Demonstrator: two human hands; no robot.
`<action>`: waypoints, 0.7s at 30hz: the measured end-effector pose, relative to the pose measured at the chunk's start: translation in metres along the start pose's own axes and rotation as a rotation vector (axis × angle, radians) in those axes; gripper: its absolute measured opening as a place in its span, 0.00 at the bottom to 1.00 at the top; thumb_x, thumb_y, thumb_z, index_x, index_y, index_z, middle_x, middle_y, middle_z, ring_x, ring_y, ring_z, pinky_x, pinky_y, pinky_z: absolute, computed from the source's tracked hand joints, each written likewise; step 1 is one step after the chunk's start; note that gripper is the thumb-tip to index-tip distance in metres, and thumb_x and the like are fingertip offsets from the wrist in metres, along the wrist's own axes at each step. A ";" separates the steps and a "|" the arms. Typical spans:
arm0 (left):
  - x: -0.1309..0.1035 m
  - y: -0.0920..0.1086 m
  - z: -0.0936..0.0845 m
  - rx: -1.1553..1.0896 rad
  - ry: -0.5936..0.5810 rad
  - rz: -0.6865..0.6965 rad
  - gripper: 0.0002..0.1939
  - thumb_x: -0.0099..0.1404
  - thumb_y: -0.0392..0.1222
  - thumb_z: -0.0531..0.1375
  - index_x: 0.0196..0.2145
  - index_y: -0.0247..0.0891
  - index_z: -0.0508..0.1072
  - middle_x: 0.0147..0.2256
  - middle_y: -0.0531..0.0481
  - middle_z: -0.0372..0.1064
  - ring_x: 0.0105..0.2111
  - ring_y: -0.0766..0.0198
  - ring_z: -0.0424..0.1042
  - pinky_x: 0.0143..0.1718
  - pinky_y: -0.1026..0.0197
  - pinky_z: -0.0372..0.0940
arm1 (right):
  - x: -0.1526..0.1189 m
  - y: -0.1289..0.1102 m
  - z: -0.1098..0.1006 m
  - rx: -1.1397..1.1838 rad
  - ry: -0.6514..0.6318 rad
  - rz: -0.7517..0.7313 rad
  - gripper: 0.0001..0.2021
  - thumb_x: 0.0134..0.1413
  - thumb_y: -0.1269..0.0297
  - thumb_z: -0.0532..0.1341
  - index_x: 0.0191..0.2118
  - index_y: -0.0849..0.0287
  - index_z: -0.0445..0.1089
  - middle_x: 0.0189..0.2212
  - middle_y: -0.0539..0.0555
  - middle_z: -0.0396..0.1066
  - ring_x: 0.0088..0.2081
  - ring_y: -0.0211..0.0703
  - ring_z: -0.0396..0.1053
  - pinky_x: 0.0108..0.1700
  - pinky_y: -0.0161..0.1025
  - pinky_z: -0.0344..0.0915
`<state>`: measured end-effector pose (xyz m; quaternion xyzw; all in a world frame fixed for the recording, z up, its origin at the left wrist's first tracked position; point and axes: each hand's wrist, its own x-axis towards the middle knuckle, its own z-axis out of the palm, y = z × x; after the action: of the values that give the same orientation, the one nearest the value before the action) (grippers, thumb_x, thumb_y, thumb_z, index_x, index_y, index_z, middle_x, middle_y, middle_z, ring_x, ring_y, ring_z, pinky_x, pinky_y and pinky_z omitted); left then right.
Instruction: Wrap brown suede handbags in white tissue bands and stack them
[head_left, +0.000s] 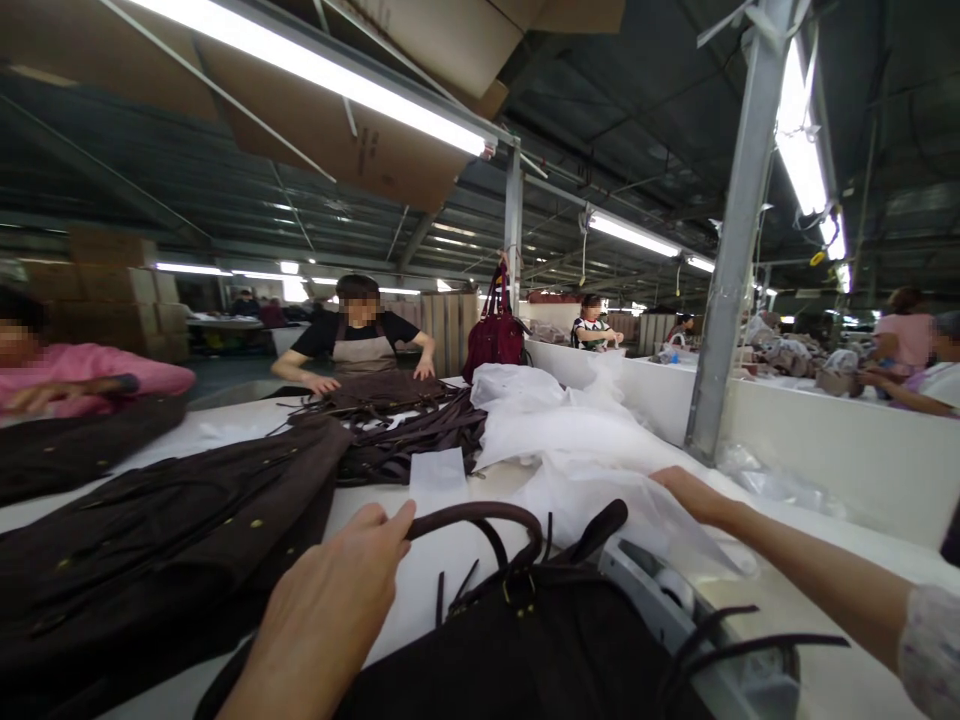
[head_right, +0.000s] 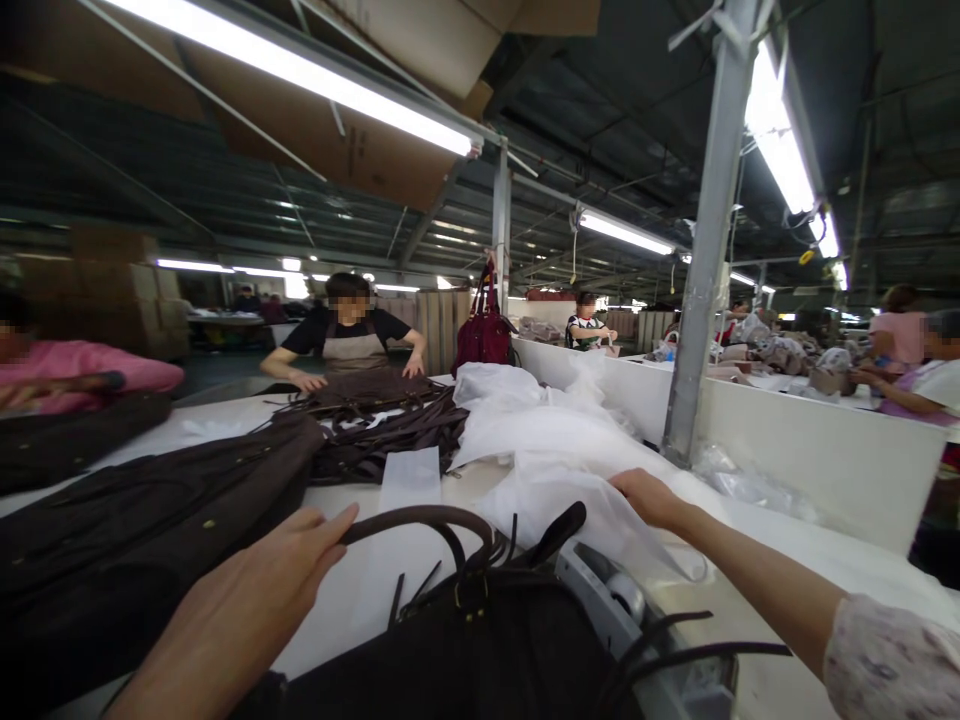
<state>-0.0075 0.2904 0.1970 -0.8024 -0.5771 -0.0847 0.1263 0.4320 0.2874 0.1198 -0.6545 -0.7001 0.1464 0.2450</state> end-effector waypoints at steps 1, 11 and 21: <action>0.002 0.000 0.002 -0.006 0.027 -0.009 0.22 0.71 0.37 0.41 0.58 0.43 0.64 0.45 0.44 0.68 0.37 0.51 0.75 0.36 0.50 0.66 | 0.002 0.003 -0.007 0.015 0.019 0.003 0.07 0.44 0.65 0.57 0.23 0.61 0.69 0.22 0.48 0.67 0.30 0.40 0.65 0.34 0.35 0.59; 0.013 0.001 0.011 -0.046 0.138 -0.051 0.25 0.72 0.42 0.39 0.61 0.42 0.61 0.48 0.43 0.68 0.42 0.53 0.72 0.35 0.55 0.66 | 0.001 0.001 -0.058 0.256 0.035 0.025 0.19 0.47 0.47 0.59 0.29 0.61 0.69 0.26 0.51 0.69 0.26 0.35 0.60 0.29 0.34 0.57; 0.008 0.003 0.009 -0.109 0.125 -0.090 0.23 0.72 0.40 0.41 0.59 0.43 0.63 0.48 0.44 0.68 0.42 0.56 0.72 0.34 0.58 0.63 | -0.007 -0.063 -0.063 0.670 0.040 0.047 0.20 0.44 0.48 0.65 0.35 0.60 0.67 0.27 0.52 0.69 0.26 0.38 0.66 0.25 0.33 0.58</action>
<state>-0.0018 0.2995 0.1907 -0.7745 -0.5980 -0.1717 0.1142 0.4129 0.2663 0.2048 -0.5563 -0.5930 0.3611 0.4566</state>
